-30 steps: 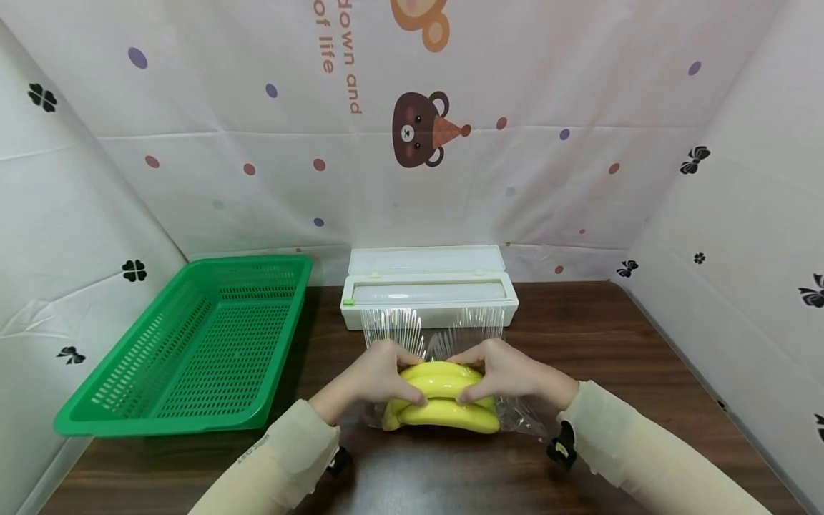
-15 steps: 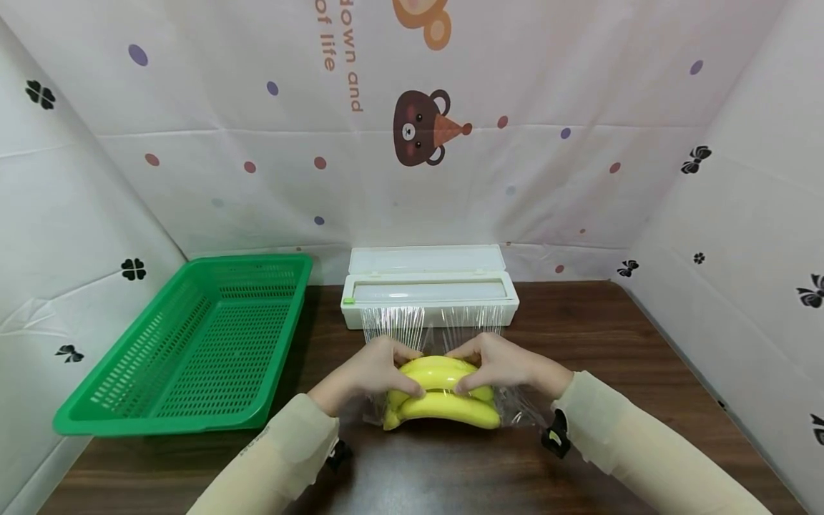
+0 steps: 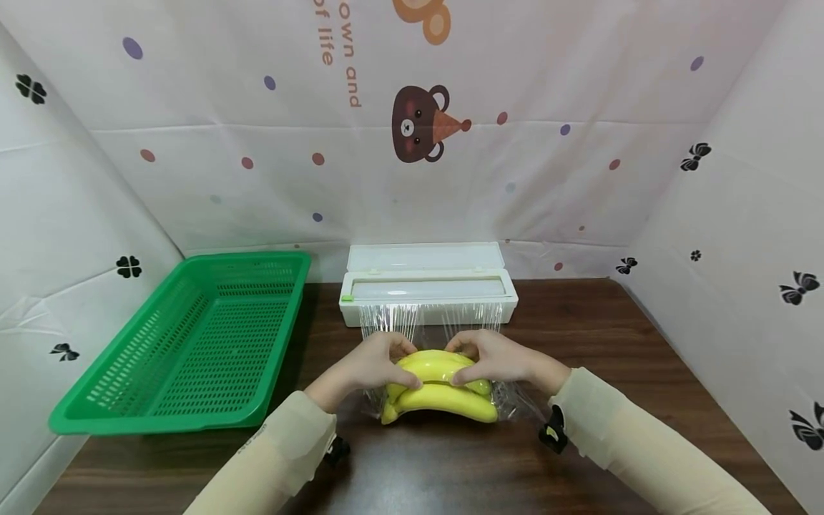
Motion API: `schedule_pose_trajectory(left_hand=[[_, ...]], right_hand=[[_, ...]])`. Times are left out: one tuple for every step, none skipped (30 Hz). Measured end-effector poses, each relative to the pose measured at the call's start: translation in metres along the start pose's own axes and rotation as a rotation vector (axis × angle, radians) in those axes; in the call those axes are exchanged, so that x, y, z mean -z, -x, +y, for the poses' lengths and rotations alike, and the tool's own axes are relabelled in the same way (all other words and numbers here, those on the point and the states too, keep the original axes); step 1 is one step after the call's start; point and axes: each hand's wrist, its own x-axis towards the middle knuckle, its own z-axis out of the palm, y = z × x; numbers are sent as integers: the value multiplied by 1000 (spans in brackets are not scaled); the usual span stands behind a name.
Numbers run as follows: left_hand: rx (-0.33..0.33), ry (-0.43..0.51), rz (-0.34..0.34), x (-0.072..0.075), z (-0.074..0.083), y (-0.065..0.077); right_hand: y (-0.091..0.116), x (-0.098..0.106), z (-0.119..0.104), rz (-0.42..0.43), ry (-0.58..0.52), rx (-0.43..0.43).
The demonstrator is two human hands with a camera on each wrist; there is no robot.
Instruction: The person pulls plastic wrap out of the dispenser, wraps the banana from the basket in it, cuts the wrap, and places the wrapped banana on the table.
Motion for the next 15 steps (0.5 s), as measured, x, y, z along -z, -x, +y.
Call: schedule_pose_trajectory(left_hand=[[-3, -7, 2, 0, 0, 0], [-5, -11, 2, 0, -1, -1], [-6, -16, 1, 1, -1, -1], [-5, -16, -1, 1, -1, -1], [-5, -14, -5, 1, -1, -1], [-4, -12, -8, 2, -1, -2], [-6, -13, -10, 2, -1, -2], [-6, -15, -13, 2, -1, -2], [-6, -16, -14, 3, -1, -2], [-8, -15, -16, 3, -1, -2], [-8, -13, -16, 3, -1, -2], [-7, -9, -15, 3, -1, -2], [-6, -7, -15, 4, -1, -2], [-3, -2, -16, 4, -1, -2], [-1, 3, -15, 4, 0, -2]], right_hand=[[0, 0, 0, 1, 2, 0], [0, 0, 0, 5, 7, 3], [0, 0, 1, 10, 13, 1], [0, 0, 1, 15, 16, -1], [0, 0, 1, 21, 19, -2], [0, 1, 1, 30, 27, 2], [0, 1, 1, 38, 35, 6], [0, 1, 2, 45, 40, 9], [0, 1, 2, 50, 46, 12], [0, 1, 2, 54, 47, 15], [0, 1, 3, 59, 49, 19], [0, 1, 3, 63, 51, 22], [0, 1, 3, 63, 46, 21], [0, 1, 3, 63, 42, 21], [0, 1, 2, 64, 42, 22]])
